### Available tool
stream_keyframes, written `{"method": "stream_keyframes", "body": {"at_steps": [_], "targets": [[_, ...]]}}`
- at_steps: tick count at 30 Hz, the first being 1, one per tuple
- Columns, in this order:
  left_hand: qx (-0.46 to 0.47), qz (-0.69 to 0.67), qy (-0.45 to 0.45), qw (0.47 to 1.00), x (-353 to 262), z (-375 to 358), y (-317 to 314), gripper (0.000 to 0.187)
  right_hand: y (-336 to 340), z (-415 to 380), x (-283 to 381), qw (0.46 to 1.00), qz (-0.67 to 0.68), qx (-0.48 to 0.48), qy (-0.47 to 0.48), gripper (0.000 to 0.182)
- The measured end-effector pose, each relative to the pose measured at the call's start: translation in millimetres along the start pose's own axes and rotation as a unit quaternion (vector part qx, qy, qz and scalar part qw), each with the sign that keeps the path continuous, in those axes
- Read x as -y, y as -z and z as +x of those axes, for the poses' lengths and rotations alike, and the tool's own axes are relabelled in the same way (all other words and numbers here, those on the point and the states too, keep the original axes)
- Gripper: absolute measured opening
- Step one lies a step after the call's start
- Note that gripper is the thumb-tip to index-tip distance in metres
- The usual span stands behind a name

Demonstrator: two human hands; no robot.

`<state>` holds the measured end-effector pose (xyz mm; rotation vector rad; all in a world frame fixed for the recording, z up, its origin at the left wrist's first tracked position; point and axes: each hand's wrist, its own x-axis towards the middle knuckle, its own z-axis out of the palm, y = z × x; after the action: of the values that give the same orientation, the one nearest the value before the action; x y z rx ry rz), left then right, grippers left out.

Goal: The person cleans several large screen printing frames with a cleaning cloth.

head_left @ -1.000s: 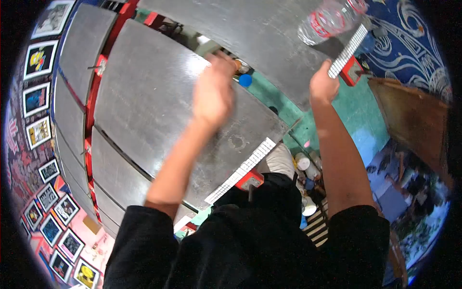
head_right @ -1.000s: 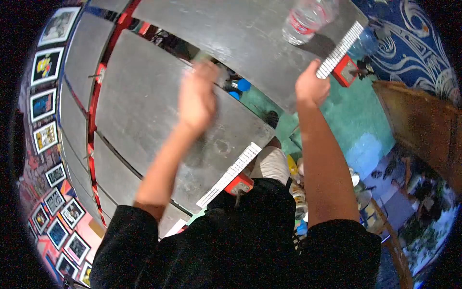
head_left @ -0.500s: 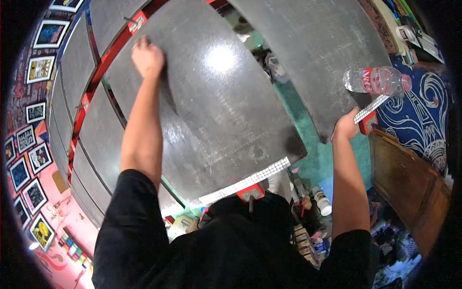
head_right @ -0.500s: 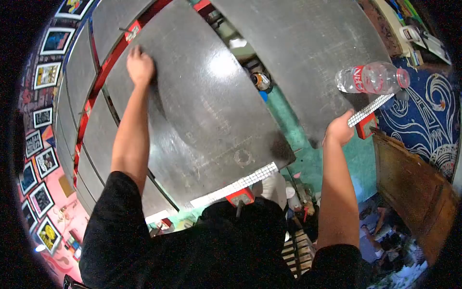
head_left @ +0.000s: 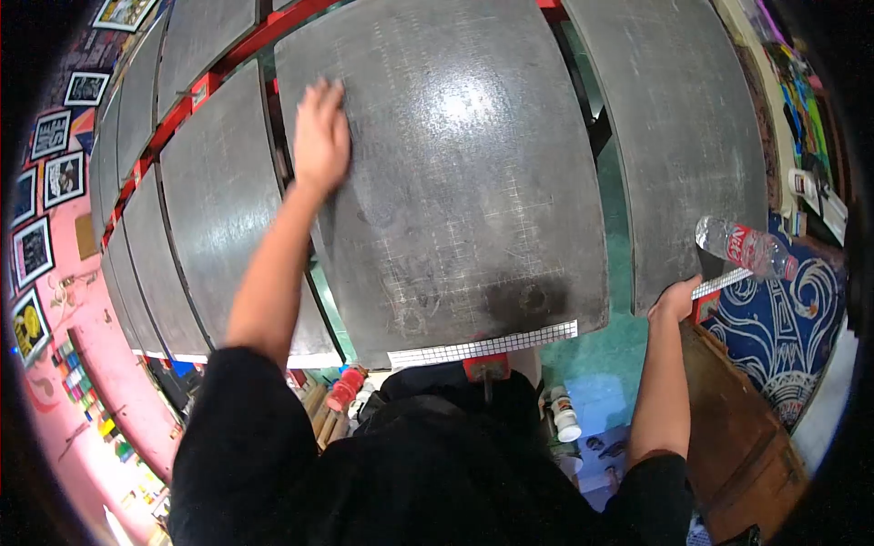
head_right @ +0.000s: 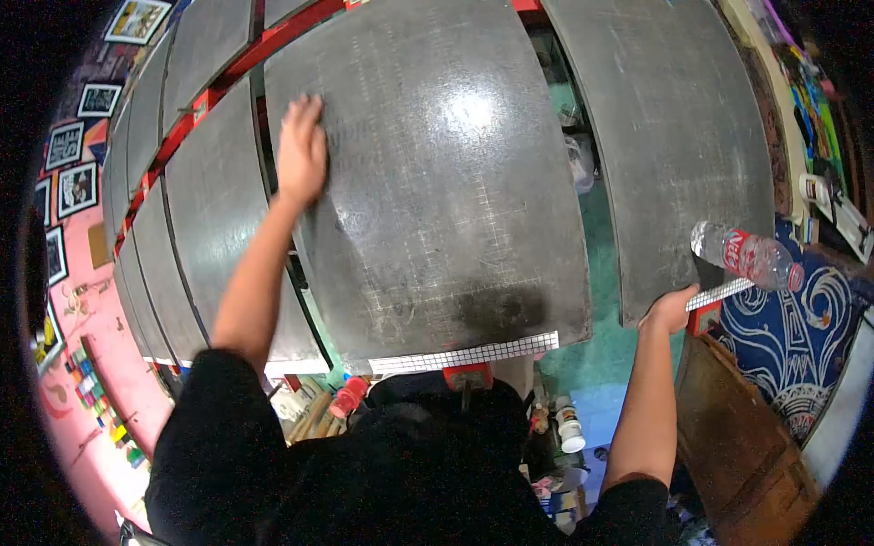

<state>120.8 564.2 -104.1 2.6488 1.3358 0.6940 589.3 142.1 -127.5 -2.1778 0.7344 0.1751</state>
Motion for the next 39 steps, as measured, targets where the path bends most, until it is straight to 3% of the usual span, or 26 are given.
{"method": "stream_keyframes", "body": {"at_steps": [2, 3, 6, 7, 9, 10, 11, 12, 14, 16, 19, 22, 24, 25, 27, 28, 29, 30, 33, 34, 35, 38, 39], "targets": [[-0.052, 0.057, 0.036, 0.996, 62, 61, -34, 0.048, -4, 6, 3, 1.0, 0.009, 0.003, -0.013, 0.098], [-0.099, 0.133, 0.056, 0.985, 65, 86, -49, 0.044, -4, 8, 1, 1.0, 0.009, 0.0, -0.008, 0.099], [-0.089, 0.063, 0.01, 0.994, 11, 88, -52, 0.038, -3, 8, 0, 1.0, 0.003, -0.007, -0.01, 0.1], [-0.079, -0.022, -0.067, 0.994, -25, 73, -50, 0.032, -4, 5, 1, 1.0, 0.007, -0.01, -0.017, 0.101], [-0.005, 0.007, -0.122, 0.992, -118, -5, -38, 0.045, -1, -1, 1, 1.0, 0.014, -0.002, -0.019, 0.1], [0.143, -0.077, -0.14, 0.977, -156, -41, -15, 0.049, -2, -2, 4, 1.0, 0.023, 0.007, -0.018, 0.1], [0.154, -0.151, -0.132, 0.968, -182, -83, -7, 0.05, -4, -3, 6, 1.0, 0.024, 0.011, -0.016, 0.1], [0.222, -0.181, -0.13, 0.949, -193, -110, 15, 0.053, -4, 2, 2, 1.0, 0.008, -0.001, 0.001, 0.098], [0.237, -0.157, -0.119, 0.951, -162, -121, 32, 0.056, -6, 3, -1, 1.0, -0.008, -0.013, 0.016, 0.097], [0.173, -0.017, -0.074, 0.982, -113, -89, 35, 0.049, -3, -1, 2, 1.0, -0.005, -0.005, 0.006, 0.098], [-0.021, -0.032, -0.016, 0.999, -7, -17, 6, 0.041, -4, 2, 1, 1.0, -0.007, -0.015, 0.013, 0.096], [-0.113, 0.149, 0.034, 0.982, 57, 61, -48, 0.043, -3, 9, -2, 1.0, -0.012, -0.014, 0.008, 0.1], [-0.053, 0.095, 0.03, 0.994, 6, 77, -57, 0.043, -2, 22, -9, 1.0, -0.013, 0.0, 0.003, 0.101], [0.022, 0.01, -0.002, 1.0, -53, 68, -52, 0.041, -5, 20, -8, 1.0, -0.016, -0.005, 0.009, 0.101], [0.024, -0.018, -0.101, 0.994, -160, 4, -64, 0.047, -3, 5, -1, 1.0, -0.007, -0.007, 0.004, 0.1], [0.102, -0.127, -0.196, 0.967, -199, -32, -54, 0.054, -4, 3, 3, 1.0, -0.004, -0.006, 0.005, 0.1], [0.17, -0.091, -0.176, 0.965, -244, -64, -31, 0.052, -4, 2, 4, 1.0, -0.005, -0.003, 0.006, 0.1], [0.156, -0.229, -0.204, 0.939, -253, -106, -29, 0.049, -1, 1, 2, 1.0, -0.011, 0.0, 0.006, 0.1], [0.232, -0.266, -0.195, 0.915, -199, -109, 4, 0.045, -3, -1, 3, 1.0, 0.003, -0.01, -0.008, 0.099], [0.214, -0.232, -0.185, 0.93, -167, -86, 15, 0.042, -4, -1, 4, 1.0, 0.002, -0.013, -0.009, 0.099], [0.142, -0.089, -0.161, 0.973, -132, -68, 12, 0.042, -3, -2, 4, 1.0, 0.01, -0.002, -0.002, 0.098], [-0.038, -0.009, -0.054, 0.998, -16, 15, -7, 0.039, -5, -7, 8, 1.0, 0.017, 0.001, -0.004, 0.098], [-0.039, -0.011, -0.058, 0.997, -15, 28, -19, 0.039, -6, -2, 6, 1.0, 0.003, -0.005, -0.002, 0.098]]}}
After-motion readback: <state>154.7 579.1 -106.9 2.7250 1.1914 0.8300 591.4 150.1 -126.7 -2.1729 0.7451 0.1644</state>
